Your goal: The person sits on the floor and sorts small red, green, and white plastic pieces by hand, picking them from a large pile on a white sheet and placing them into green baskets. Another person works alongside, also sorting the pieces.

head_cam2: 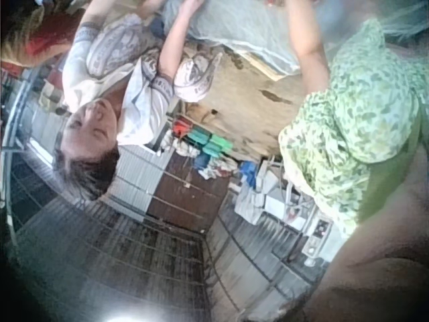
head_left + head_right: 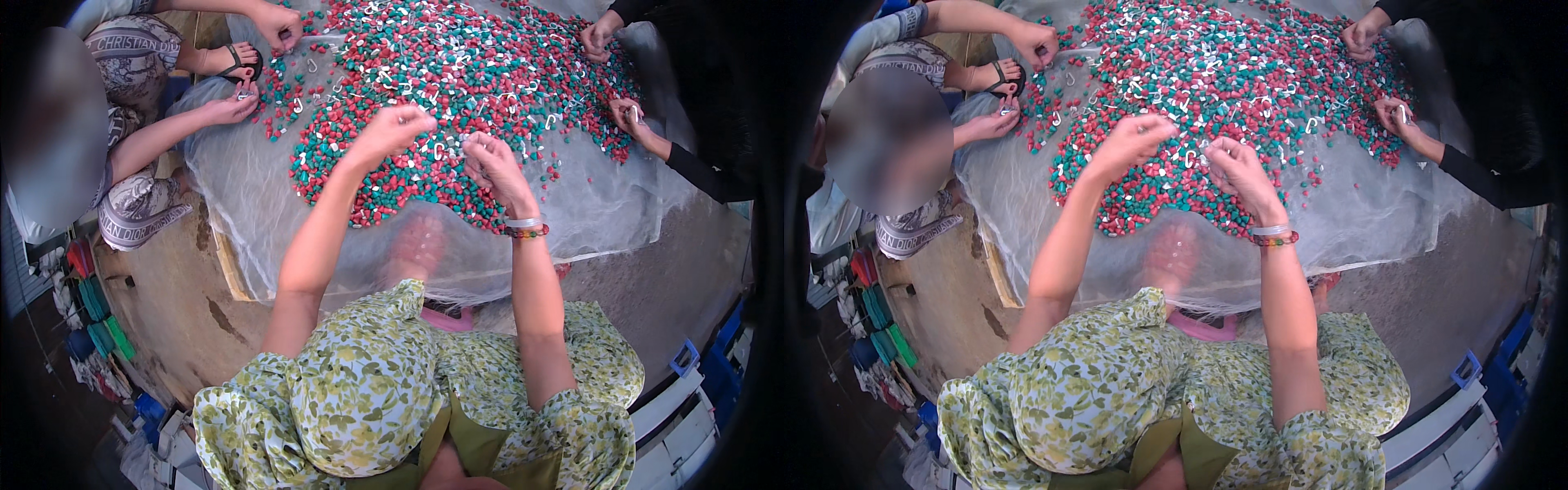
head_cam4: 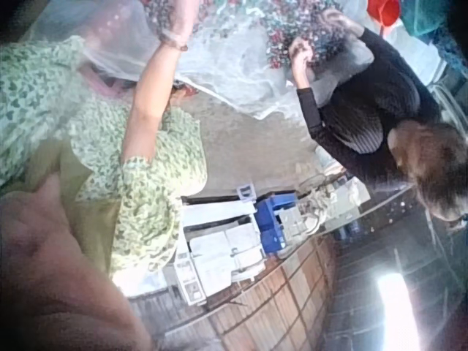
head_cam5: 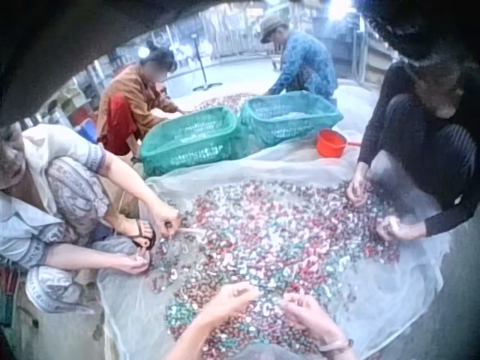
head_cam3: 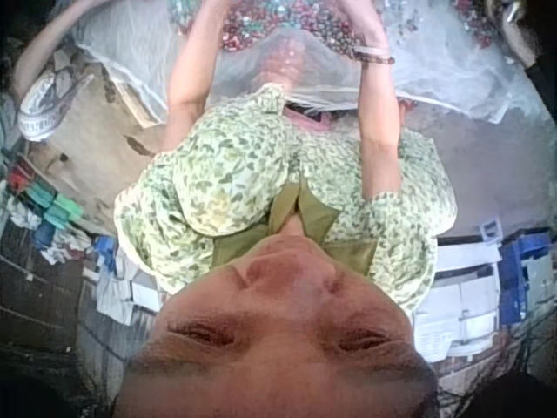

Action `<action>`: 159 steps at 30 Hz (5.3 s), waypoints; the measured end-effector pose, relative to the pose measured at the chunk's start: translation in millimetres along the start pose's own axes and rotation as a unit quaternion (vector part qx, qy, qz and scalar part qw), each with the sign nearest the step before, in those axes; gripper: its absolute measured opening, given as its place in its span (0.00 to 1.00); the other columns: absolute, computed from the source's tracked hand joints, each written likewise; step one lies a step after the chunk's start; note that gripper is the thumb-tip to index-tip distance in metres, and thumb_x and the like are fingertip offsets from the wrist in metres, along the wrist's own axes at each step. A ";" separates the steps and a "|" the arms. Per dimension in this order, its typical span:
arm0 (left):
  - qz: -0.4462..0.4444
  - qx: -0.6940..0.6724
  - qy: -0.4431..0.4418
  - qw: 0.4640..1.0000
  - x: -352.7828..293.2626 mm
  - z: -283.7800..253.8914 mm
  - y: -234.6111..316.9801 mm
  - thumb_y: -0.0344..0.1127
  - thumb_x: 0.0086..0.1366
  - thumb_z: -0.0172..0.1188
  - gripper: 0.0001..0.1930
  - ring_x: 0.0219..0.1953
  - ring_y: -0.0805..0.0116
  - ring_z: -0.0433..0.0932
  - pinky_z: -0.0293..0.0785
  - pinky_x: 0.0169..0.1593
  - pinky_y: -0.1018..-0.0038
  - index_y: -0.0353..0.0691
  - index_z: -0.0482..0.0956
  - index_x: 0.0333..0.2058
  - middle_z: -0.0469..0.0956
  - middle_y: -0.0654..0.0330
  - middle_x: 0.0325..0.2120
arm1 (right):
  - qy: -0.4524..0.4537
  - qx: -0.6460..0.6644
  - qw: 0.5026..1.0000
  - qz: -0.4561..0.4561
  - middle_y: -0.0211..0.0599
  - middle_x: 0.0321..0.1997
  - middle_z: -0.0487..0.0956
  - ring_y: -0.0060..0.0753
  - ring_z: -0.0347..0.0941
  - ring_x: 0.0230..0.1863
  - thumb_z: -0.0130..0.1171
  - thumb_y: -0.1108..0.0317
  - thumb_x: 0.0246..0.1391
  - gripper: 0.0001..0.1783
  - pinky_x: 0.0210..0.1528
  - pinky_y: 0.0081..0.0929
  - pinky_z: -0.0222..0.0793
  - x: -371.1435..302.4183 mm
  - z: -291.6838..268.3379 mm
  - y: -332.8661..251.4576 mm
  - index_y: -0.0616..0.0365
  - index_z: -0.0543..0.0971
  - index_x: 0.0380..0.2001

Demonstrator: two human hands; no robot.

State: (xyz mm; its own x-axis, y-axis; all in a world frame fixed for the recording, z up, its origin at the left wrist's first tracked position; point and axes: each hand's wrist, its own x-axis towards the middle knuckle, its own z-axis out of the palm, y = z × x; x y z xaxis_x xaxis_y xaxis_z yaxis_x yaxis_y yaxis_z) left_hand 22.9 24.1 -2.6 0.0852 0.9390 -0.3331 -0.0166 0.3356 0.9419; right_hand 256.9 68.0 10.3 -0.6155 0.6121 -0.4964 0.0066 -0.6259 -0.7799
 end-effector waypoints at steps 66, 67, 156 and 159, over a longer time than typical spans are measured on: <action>0.081 -0.508 -0.112 0.850 -16.9 -7.0 54.0 0.29 0.56 0.49 0.06 0.26 0.72 0.66 0.62 0.17 0.83 0.33 0.69 0.31 0.67 0.55 0.32 | 0.201 -0.585 0.775 -0.128 0.48 0.21 0.78 0.54 0.77 0.30 0.58 0.51 0.56 0.19 0.29 0.45 0.70 37.7 30.1 -6.1 0.56 0.76 0.26; 0.074 -0.488 -0.103 0.863 -15.8 -7.3 52.9 0.27 0.55 0.49 0.06 0.26 0.73 0.67 0.62 0.17 0.83 0.32 0.70 0.32 0.67 0.54 0.33 | 0.200 -0.577 0.780 -0.135 0.48 0.21 0.77 0.54 0.77 0.29 0.58 0.50 0.55 0.19 0.29 0.45 0.69 35.8 29.0 -12.3 0.57 0.76 0.26; -0.105 -0.155 -0.033 0.982 -7.7 10.7 28.6 0.37 0.67 0.57 0.15 0.39 0.70 0.78 0.79 0.41 0.70 0.40 0.70 0.49 0.75 0.64 0.38 | 0.017 -0.335 0.939 -0.069 0.44 0.29 0.78 0.41 0.75 0.33 0.54 0.65 0.57 0.14 0.37 0.37 0.68 16.5 -0.4 3.6 0.57 0.75 0.45; -0.082 -0.232 -0.040 0.968 -25.4 4.3 42.7 0.36 0.68 0.54 0.14 0.45 0.69 0.77 0.80 0.47 0.64 0.39 0.69 0.50 0.73 0.61 0.44 | 0.025 -0.398 0.913 -0.083 0.48 0.35 0.78 0.43 0.75 0.38 0.55 0.69 0.53 0.24 0.43 0.38 0.69 5.3 -7.8 -14.3 0.51 0.72 0.56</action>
State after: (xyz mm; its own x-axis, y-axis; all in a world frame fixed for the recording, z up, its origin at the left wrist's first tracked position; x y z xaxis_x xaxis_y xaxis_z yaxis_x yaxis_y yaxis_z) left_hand 24.3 14.2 46.2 0.2013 0.8682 -0.4537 -0.4412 0.4938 0.7493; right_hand 259.7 84.0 15.8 -0.6238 0.6999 -0.3478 0.4996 0.0149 -0.8661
